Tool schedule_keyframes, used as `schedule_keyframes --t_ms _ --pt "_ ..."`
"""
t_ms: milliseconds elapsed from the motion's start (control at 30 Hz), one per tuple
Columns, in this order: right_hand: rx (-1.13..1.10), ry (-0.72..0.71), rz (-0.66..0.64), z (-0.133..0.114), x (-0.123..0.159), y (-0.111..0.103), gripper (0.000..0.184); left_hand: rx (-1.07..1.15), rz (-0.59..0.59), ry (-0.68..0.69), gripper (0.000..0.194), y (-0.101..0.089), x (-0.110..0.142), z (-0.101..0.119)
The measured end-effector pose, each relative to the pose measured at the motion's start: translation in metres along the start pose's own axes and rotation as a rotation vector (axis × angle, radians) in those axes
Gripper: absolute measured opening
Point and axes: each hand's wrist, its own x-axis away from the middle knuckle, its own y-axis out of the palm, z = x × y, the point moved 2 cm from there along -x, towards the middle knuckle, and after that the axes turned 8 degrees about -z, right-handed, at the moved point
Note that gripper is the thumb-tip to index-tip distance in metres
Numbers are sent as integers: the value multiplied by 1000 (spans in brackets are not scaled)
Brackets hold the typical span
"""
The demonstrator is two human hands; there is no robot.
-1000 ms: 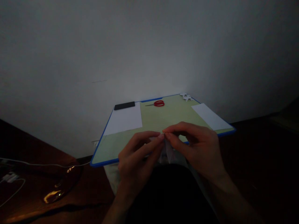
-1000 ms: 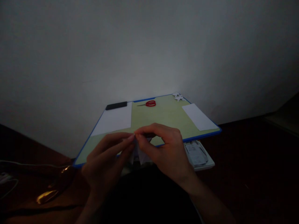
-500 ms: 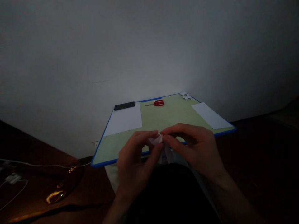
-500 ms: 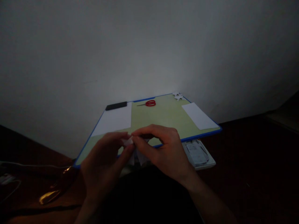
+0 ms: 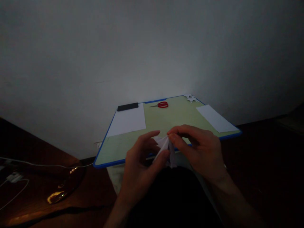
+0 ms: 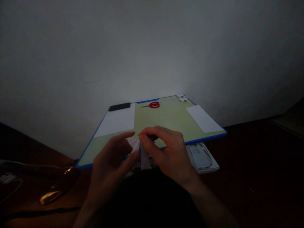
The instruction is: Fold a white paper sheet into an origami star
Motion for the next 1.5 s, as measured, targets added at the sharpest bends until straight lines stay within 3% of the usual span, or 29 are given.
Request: schedule_keyframes --t_ms 133,333,567,700,1200,1500 --pt "-11 12 75 5 1 2 7 146 -64 -170 29 0 1 -5" --pt "-146 59 195 11 1 11 5 167 30 -120 14 1 2 -13" --pt "-352 123 20 13 -3 6 10 84 71 -101 10 1 3 -11" --pt "-325 138 -72 15 -4 3 3 44 36 -94 11 0 4 -7" --pt "-230 135 -34 22 -2 6 4 -102 -1 -41 16 -10 6 -8" --pt "-251 153 -3 21 2 10 4 -91 32 -17 12 -3 5 -7"
